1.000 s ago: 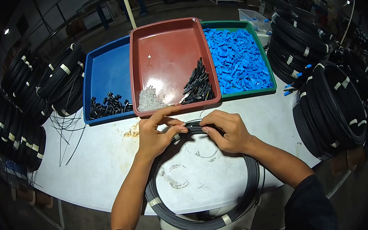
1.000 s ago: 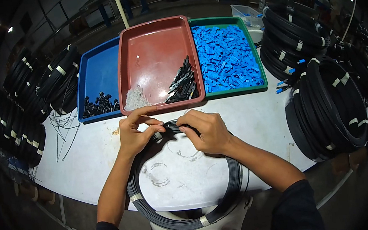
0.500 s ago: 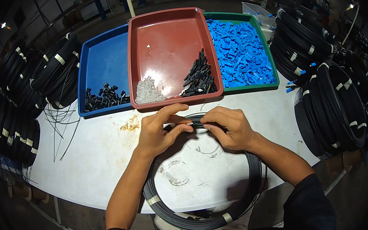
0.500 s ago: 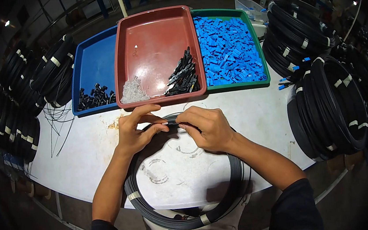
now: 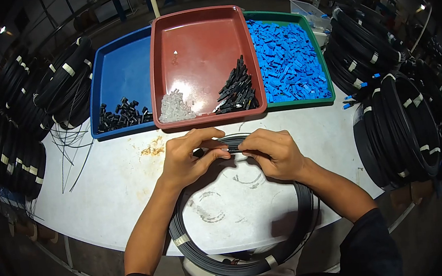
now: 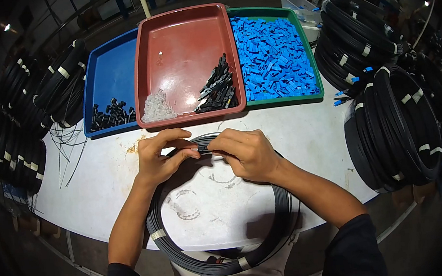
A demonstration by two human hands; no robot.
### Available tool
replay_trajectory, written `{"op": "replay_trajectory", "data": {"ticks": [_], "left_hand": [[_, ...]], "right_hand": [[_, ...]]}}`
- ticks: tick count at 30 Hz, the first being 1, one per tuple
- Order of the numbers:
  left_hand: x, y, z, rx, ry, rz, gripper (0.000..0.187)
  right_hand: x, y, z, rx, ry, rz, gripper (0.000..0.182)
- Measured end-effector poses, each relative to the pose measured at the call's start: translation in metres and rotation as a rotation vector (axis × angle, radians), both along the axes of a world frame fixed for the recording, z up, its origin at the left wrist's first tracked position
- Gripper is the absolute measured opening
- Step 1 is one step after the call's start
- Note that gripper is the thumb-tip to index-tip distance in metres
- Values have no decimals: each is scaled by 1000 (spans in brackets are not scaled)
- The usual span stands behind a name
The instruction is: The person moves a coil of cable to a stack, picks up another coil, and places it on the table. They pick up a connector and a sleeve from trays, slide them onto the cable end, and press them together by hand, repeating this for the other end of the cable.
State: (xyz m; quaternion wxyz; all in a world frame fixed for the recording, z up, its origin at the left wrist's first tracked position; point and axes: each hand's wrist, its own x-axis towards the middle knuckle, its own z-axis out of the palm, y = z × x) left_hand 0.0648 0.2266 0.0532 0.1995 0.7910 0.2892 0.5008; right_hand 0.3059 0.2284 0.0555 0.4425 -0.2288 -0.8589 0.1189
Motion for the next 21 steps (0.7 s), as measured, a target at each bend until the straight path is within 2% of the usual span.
{"op": "replay_trajectory", "data": {"ticks": [17,21], "left_hand": [[1,-1,2,-6,32,-11,35],[1,-2,1,-12,33,-33,38]], "right_hand": [[0,0,-3,21,-18,29,36],[-1,1,-4,14,-18,6,26]]}}
